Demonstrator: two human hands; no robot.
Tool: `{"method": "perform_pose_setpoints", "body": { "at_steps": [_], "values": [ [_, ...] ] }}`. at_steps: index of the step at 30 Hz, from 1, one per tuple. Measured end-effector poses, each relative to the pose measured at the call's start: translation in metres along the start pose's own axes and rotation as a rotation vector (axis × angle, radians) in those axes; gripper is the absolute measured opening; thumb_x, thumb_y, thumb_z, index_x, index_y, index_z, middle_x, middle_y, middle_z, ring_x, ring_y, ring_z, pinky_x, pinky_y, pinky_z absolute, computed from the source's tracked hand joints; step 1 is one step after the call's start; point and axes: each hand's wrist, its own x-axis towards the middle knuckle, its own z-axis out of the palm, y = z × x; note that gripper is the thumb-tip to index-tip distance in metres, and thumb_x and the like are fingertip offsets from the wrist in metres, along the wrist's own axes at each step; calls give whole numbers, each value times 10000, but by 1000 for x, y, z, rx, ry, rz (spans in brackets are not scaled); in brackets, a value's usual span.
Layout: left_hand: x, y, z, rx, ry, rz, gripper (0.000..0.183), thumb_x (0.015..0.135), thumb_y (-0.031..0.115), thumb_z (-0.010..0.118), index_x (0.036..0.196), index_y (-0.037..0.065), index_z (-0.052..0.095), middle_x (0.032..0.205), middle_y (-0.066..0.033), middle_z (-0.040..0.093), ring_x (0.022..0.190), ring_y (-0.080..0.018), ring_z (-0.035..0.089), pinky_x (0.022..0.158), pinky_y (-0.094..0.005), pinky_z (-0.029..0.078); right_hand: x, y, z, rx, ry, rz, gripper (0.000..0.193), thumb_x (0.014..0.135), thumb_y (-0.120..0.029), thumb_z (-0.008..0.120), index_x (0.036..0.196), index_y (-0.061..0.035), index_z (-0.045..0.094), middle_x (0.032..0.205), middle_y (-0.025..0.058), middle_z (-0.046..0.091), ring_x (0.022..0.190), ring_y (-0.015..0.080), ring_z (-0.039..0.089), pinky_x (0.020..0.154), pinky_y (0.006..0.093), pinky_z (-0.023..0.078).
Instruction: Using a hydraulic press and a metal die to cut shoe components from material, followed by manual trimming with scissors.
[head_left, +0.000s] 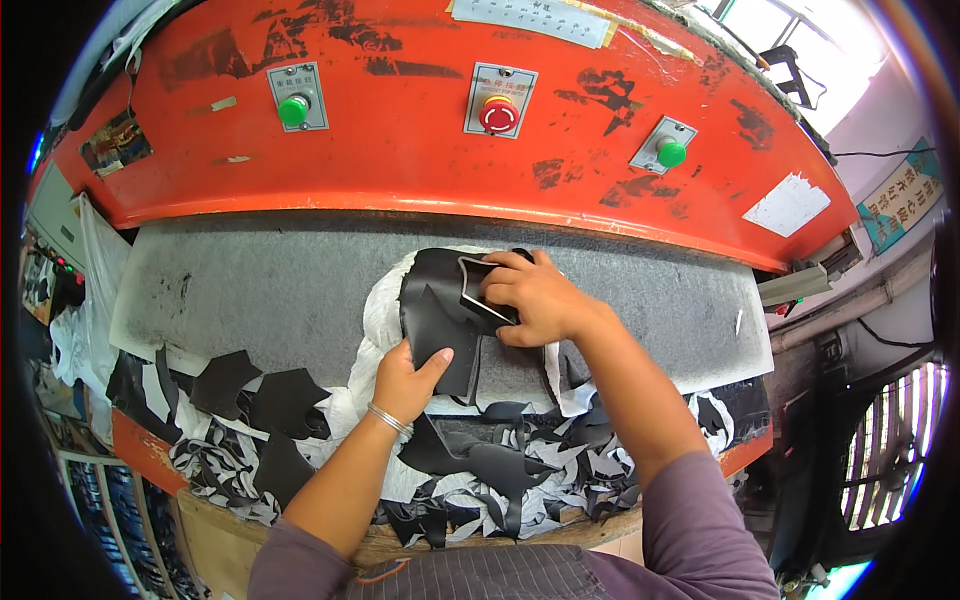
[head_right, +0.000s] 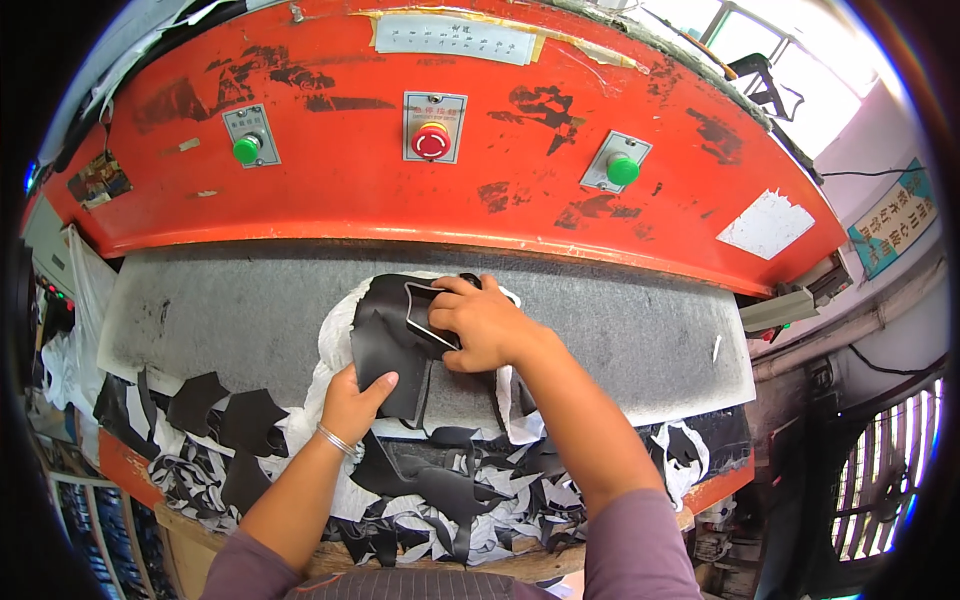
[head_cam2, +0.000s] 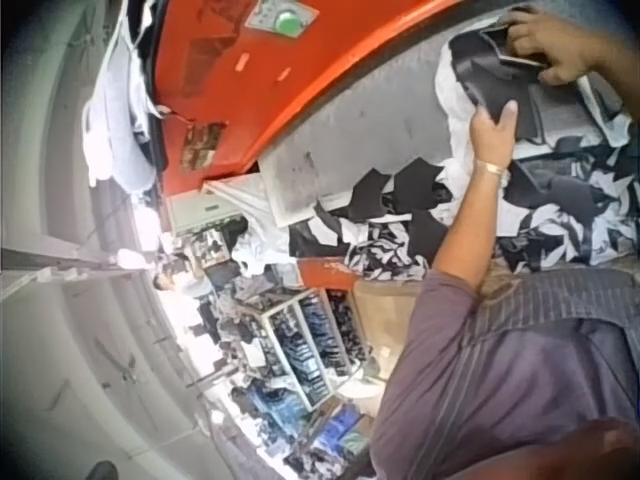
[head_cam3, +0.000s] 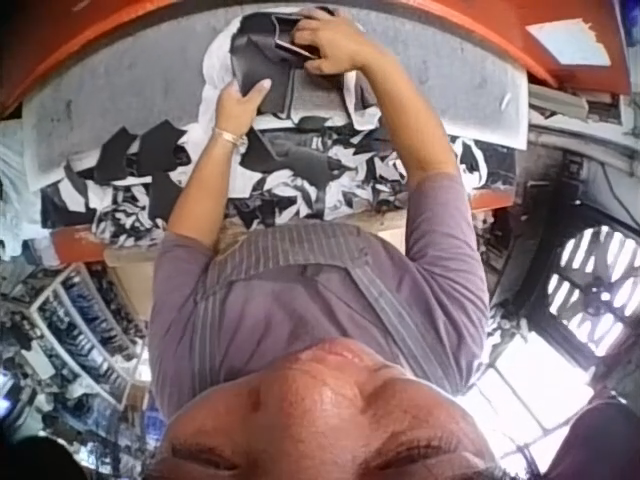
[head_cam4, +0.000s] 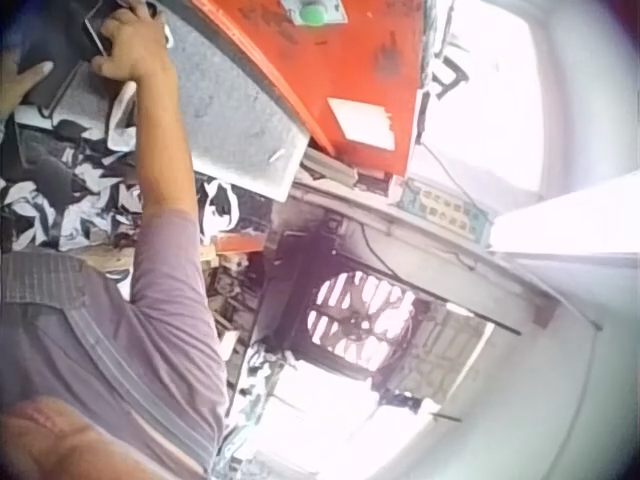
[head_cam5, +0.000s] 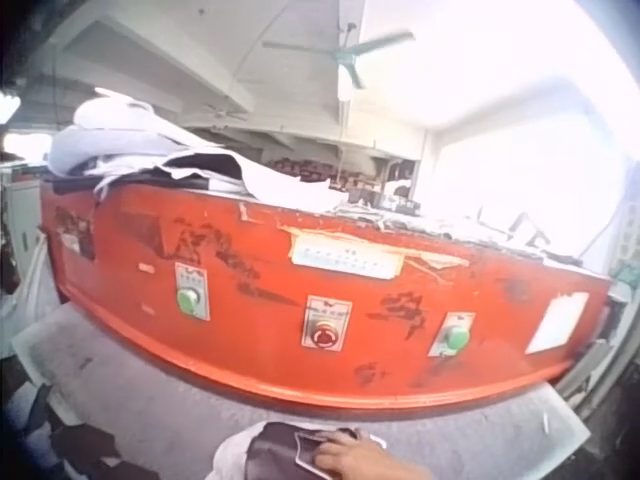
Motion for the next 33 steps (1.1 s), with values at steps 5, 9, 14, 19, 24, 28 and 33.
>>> {"method": "perform_pose_setpoints", "body": {
  "at_steps": [5,9,14,19,24,28,33],
  "values": [
    [-35,19,-36,-193,37,-264,251,822,99,678,1033,-22,618,983,-52,657,880,-120,595,794,-288,479,-8,23,22,-65,-85,-64,382,637,-274,704,963,-98,612,1254,87,517,1355,292,307,1017,615,245],
    [-69,53,-103,268,85,-189,842,723,153,769,1406,14,297,1250,-178,509,1122,-217,525,933,-350,424,-44,17,35,-13,242,32,684,645,-364,775,1231,-108,533,1418,131,385,1342,348,304,1050,563,222],
    [-16,63,-79,653,121,384,687,723,222,762,1311,35,460,1166,-151,588,1072,-286,570,935,-384,420,-84,35,79,325,567,574,750,688,-348,784,1326,-93,482,1292,143,528,1251,334,408,1052,427,253],
    [43,9,-5,632,-33,333,637,791,161,679,1357,35,416,1170,-168,628,1133,-292,561,1005,-405,376,-73,22,85,204,646,655,593,717,-311,763,1220,-58,576,1175,129,614,1118,315,525,1017,406,296],
    [48,-12,19,814,-8,509,663,820,121,594,1379,-71,292,1154,-146,638,1154,-294,539,1060,-429,306,-70,17,100,-52,714,711,521,761,-315,717,1180,-30,593,1126,174,630,1039,327,572,961,426,367],
    [52,-9,22,738,11,525,624,800,61,537,1365,-82,314,1107,-159,655,1116,-309,562,1044,-432,332,-66,19,95,-108,707,659,522,774,-297,709,1189,-9,577,1131,179,626,1033,332,577,956,424,374],
    [48,-9,19,728,35,552,602,770,22,503,1341,-92,352,1055,-175,668,1054,-333,595,1016,-436,368,-66,16,95,-41,694,625,523,780,-269,705,1187,22,554,1136,181,621,1049,302,579,951,429,380]
  ]
}}
